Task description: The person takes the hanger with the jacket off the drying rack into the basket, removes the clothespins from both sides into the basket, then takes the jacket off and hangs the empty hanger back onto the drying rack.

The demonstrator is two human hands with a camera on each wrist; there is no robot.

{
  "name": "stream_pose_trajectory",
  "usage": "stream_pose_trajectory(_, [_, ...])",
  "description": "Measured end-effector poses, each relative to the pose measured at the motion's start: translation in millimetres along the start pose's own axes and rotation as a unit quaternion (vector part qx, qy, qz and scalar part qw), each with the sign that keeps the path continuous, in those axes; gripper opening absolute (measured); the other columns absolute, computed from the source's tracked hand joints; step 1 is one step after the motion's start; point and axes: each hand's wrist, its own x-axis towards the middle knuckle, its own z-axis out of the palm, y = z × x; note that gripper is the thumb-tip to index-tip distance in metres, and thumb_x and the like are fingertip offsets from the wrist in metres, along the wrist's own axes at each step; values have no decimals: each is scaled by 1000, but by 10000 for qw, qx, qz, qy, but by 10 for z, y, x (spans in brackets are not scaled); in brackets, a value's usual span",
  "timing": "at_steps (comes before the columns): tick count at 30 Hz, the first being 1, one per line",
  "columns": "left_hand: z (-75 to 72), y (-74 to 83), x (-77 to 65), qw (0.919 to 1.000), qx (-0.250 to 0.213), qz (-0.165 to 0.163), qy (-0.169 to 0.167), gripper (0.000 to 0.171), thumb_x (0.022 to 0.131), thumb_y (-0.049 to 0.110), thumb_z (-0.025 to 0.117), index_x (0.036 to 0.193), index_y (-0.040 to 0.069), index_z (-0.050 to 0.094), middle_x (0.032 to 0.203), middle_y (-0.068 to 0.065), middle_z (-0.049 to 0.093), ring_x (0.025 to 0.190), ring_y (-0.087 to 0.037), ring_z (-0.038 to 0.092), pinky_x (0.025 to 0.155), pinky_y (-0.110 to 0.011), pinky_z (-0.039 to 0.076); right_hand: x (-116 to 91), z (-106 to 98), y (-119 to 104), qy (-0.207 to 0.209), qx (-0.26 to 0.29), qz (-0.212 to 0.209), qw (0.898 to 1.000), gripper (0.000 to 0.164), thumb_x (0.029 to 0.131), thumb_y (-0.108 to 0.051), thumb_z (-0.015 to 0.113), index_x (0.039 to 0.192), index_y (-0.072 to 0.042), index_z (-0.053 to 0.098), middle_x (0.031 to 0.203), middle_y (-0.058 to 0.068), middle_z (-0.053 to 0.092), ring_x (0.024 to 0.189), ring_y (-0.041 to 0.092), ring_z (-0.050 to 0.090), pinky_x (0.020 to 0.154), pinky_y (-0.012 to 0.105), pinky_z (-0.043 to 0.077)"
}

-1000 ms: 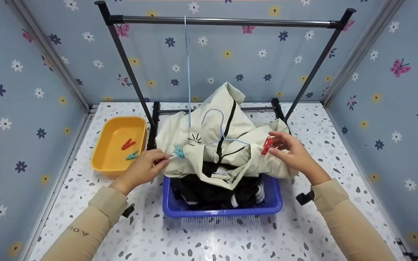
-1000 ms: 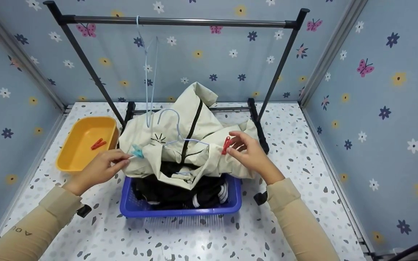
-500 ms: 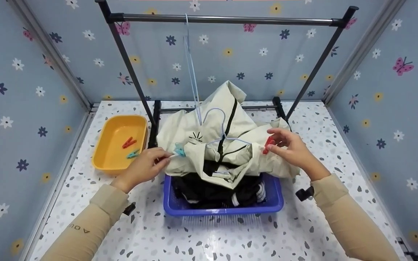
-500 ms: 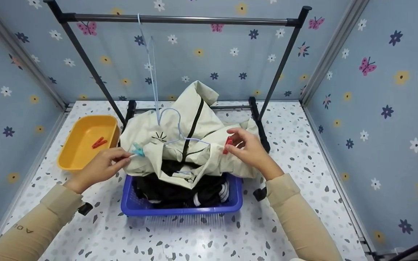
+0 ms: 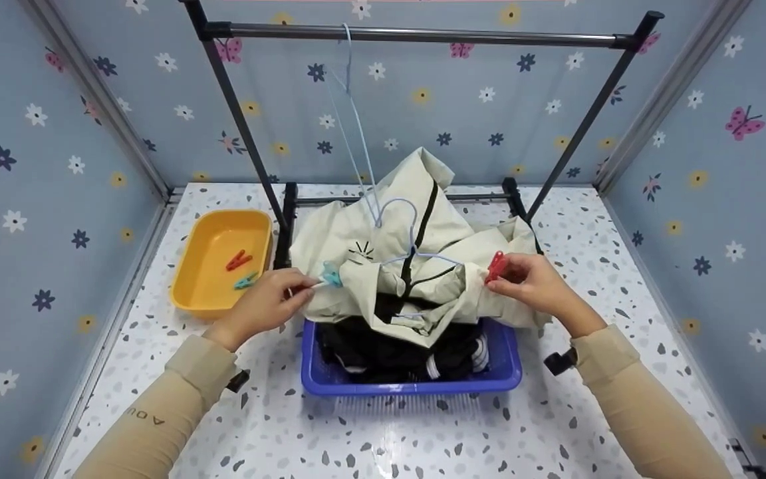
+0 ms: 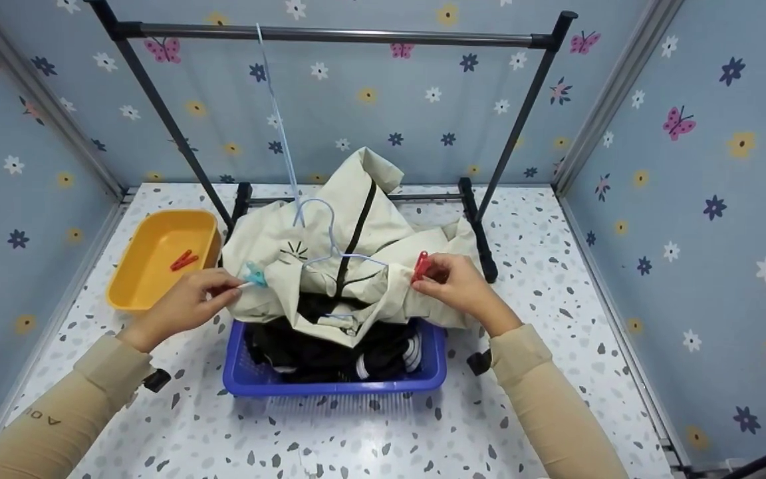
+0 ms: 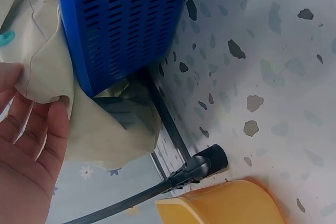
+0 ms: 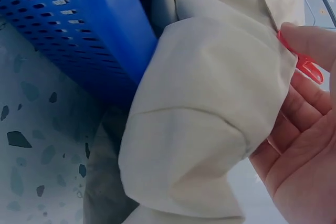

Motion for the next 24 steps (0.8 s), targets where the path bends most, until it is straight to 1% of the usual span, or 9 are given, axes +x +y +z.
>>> stream_pose_trajectory(3, [-28,16,29,10000,-85,-16,-39,13,100,7,76,111,6,83,98,-5,78,87,-16,67,81,-36,59,-9,-5,8,-26,-101,14,9999,12,92,0,83,99,8,77,93,23,78,75,1,67,71,14,56])
stream_pose_trajectory(6, [-68,44,72,9993,-304,-121,-153,15,99,11,79,112,7,82,100,-5,78,87,-17,67,79,-33,57,-14,-8,12,-54,-153,-34,9999,11,92,1,83,99,8,79,93,24,79,75,0,67,70,13,56])
stream_pose_trajectory(10, [-126,106,143,9965,-684,-356,-335,31,96,18,84,124,5,77,108,-6,78,93,-19,69,81,-33,57,-20,-2,8,-53,-206,-77,9997,10,93,1,83,100,7,81,95,25,79,76,-2,67,70,12,55])
stream_pose_trajectory(12, [-142,138,189,9951,-805,-386,-422,40,95,20,85,130,4,75,111,-8,78,96,-21,70,84,-34,58,-27,3,12,-21,-261,-67,9996,11,93,0,83,100,7,81,96,25,80,77,-3,66,70,12,54])
stream_pose_trajectory(15, [-159,192,254,9934,-904,-444,-545,44,95,23,85,134,4,73,114,-9,76,97,-22,70,85,-33,57,-41,12,17,45,-281,-31,9996,11,93,-1,83,100,7,82,97,24,80,77,-5,66,69,11,53])
stream_pose_trajectory(18, [-174,230,301,9932,-945,-441,-524,42,96,21,85,133,5,74,114,-9,76,96,-22,69,83,-33,56,-52,21,22,105,-291,-17,9995,11,93,-2,84,100,7,83,96,24,81,76,-6,65,68,11,52])
stream_pose_trajectory(21, [-184,253,332,9938,-967,-357,-421,34,96,17,84,127,6,77,111,-9,77,94,-23,68,81,-33,55,-62,31,24,142,-281,-8,9995,10,92,-2,84,99,6,83,95,24,81,74,-6,64,66,11,50])
stream_pose_trajectory(24, [-189,265,355,9947,-922,-256,-371,27,96,16,84,121,7,79,109,-9,78,93,-25,69,80,-32,54,-71,43,33,163,-388,-6,9991,10,92,-2,84,98,6,83,94,23,81,73,-6,63,66,11,50])
